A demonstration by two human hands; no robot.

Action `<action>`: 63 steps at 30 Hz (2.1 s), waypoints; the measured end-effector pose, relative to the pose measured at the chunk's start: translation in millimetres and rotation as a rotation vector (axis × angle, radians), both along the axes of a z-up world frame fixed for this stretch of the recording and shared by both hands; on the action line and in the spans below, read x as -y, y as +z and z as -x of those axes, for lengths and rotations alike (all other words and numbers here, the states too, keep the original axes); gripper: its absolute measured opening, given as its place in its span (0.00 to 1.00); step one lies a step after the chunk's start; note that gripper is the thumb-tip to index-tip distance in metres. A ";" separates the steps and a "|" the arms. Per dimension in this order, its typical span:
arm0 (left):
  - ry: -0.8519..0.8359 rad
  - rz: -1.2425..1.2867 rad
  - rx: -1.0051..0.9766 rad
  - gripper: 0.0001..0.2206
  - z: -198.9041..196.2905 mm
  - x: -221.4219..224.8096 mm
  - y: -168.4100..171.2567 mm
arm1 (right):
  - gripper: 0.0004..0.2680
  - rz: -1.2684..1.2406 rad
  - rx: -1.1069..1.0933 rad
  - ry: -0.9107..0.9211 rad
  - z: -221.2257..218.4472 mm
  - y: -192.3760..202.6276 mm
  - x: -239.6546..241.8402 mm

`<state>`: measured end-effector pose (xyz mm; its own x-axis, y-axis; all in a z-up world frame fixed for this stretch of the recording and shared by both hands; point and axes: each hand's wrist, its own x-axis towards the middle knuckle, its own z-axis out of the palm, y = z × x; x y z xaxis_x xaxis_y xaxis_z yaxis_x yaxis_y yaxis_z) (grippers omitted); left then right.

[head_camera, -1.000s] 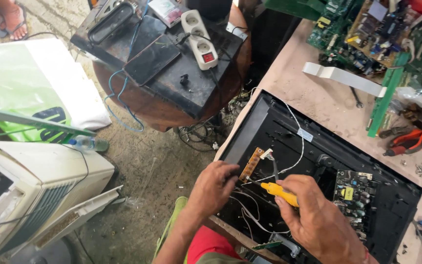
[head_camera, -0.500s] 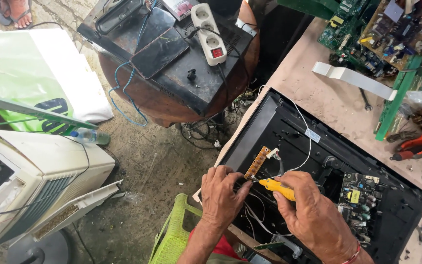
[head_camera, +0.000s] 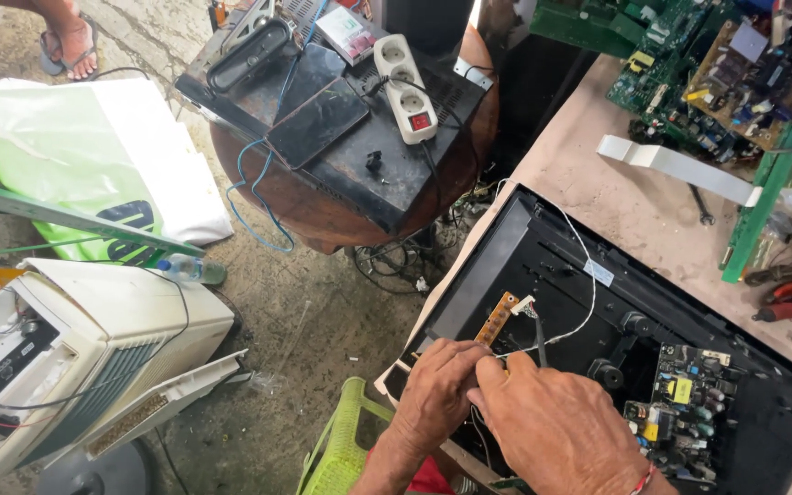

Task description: Disassembling the internal components of a television, including removing screws from the circuit board and disconnecting wires.

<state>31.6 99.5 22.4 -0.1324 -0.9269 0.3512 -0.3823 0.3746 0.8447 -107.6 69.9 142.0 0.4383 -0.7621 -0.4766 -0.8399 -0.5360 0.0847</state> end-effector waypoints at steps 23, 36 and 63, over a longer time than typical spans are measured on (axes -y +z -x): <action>0.045 0.020 -0.010 0.04 10.9 0.0 -20.9 | 0.03 -0.206 0.200 0.167 12.3 20.3 14.5; -0.096 -0.004 0.031 0.07 6.3 12.2 -1.8 | 0.08 -0.183 0.296 0.208 11.1 21.9 17.3; -0.049 -0.056 0.003 0.13 15.5 7.0 -34.5 | 0.24 -0.002 0.286 -0.194 -0.3 19.7 3.5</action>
